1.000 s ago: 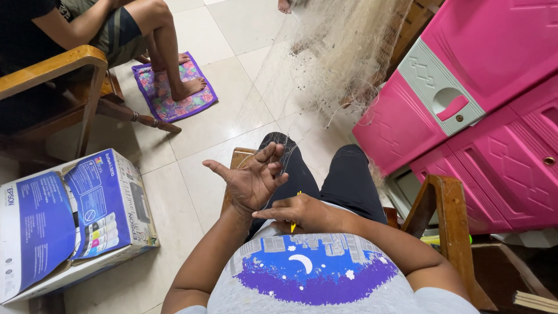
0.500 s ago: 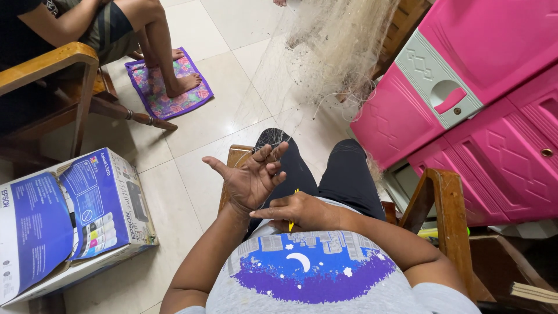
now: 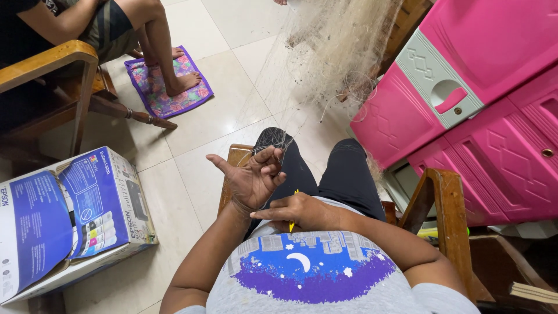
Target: Repairing a fine-mesh fishing net using a plastic shuttle and string
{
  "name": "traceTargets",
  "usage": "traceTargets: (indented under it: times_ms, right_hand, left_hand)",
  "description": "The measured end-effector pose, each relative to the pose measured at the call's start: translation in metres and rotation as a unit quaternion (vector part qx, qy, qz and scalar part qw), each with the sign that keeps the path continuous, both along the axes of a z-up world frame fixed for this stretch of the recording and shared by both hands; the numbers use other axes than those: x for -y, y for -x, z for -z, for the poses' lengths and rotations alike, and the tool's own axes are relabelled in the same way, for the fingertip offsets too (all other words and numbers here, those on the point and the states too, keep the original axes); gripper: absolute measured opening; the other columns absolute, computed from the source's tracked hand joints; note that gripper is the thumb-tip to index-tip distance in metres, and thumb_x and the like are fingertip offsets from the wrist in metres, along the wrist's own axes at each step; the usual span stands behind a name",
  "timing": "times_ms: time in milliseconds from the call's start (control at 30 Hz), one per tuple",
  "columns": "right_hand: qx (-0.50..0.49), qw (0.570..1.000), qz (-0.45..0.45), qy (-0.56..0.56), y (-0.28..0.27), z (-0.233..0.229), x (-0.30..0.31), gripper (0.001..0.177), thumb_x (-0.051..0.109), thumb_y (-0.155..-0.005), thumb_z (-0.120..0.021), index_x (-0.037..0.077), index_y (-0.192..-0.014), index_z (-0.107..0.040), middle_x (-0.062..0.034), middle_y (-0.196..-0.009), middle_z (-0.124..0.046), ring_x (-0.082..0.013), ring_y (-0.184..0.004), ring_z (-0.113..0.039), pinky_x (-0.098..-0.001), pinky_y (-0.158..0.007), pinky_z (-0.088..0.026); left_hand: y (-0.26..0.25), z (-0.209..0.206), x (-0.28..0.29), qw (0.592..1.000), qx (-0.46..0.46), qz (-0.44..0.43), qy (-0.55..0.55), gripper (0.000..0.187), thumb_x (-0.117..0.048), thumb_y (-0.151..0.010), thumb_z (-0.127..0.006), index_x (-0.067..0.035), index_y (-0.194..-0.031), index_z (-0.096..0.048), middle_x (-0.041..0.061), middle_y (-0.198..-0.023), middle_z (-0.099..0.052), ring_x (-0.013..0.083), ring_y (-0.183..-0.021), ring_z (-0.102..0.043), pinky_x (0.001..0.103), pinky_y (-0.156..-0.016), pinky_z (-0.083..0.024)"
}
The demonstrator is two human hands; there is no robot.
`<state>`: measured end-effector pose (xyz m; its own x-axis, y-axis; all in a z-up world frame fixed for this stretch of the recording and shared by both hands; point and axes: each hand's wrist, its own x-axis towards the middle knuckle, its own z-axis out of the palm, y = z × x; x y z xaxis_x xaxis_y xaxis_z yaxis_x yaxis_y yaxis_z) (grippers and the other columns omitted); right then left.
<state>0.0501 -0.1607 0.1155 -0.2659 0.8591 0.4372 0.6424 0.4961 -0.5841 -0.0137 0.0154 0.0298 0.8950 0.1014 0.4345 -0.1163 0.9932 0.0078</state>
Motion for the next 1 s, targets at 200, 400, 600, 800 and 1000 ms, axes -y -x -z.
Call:
traceTargets:
  times_ms: [200,400,600,800,1000]
  right_hand:
    - [0.024,0.999,0.039,-0.017,-0.005,-0.006,0.005,0.033,0.015,-0.102,-0.057,0.011,-0.133,-0.066,-0.0059,-0.076,-0.061,-0.0256,-0.059,-0.063,-0.0343,-0.053,-0.055]
    - [0.020,0.998,0.055,-0.003,-0.010,0.003,0.007,0.034,0.011,-0.098,-0.064,0.008,-0.132,-0.066,-0.0064,-0.075,-0.062,-0.0248,-0.057,-0.064,-0.0324,-0.051,-0.054]
    - [-0.073,0.991,0.104,0.036,-0.011,0.009,-0.001,0.033,0.012,-0.097,-0.066,0.008,-0.130,-0.069,-0.0074,-0.077,-0.067,-0.0233,-0.057,-0.066,-0.0336,-0.051,-0.053]
    - [-0.303,0.930,0.175,0.115,-0.029,0.020,-0.010,0.026,0.015,-0.100,-0.065,0.007,-0.123,-0.074,-0.0050,-0.076,-0.075,-0.0082,-0.056,-0.061,-0.0221,-0.051,-0.051]
    - [-0.547,0.790,0.255,0.109,-0.065,0.003,-0.053,0.035,0.029,-0.103,-0.061,0.000,-0.119,-0.072,-0.0107,-0.089,-0.071,-0.0044,-0.049,-0.052,-0.0142,-0.036,-0.037]
  left_hand:
    - [0.004,-0.019,0.003,0.977,-0.096,-0.150,-0.114,0.127,-0.103,-0.060,-0.037,0.000,-0.130,-0.063,0.019,-0.132,-0.065,0.0209,-0.097,-0.066,0.047,-0.099,-0.057]
    - [0.000,0.006,-0.015,0.965,-0.080,-0.228,-0.101,0.111,-0.093,-0.072,-0.042,0.000,-0.128,-0.063,0.020,-0.147,-0.053,0.0259,-0.114,-0.063,0.045,-0.103,-0.056]
    - [0.007,-0.006,-0.013,0.984,-0.034,-0.174,-0.036,0.096,-0.086,-0.079,-0.041,-0.006,-0.126,-0.069,0.022,-0.159,-0.040,0.0340,-0.132,-0.057,0.042,-0.098,-0.059]
    - [0.016,-0.019,-0.014,0.985,-0.056,-0.155,-0.059,0.080,-0.087,-0.079,-0.036,-0.012,-0.095,-0.057,0.020,-0.149,-0.052,0.0280,-0.104,-0.069,0.020,-0.051,-0.055]
    - [0.011,-0.016,-0.006,0.979,-0.093,-0.161,-0.087,0.084,-0.093,-0.077,-0.032,-0.014,-0.091,-0.056,0.015,-0.139,-0.059,0.0207,-0.096,-0.067,0.015,-0.047,-0.049]
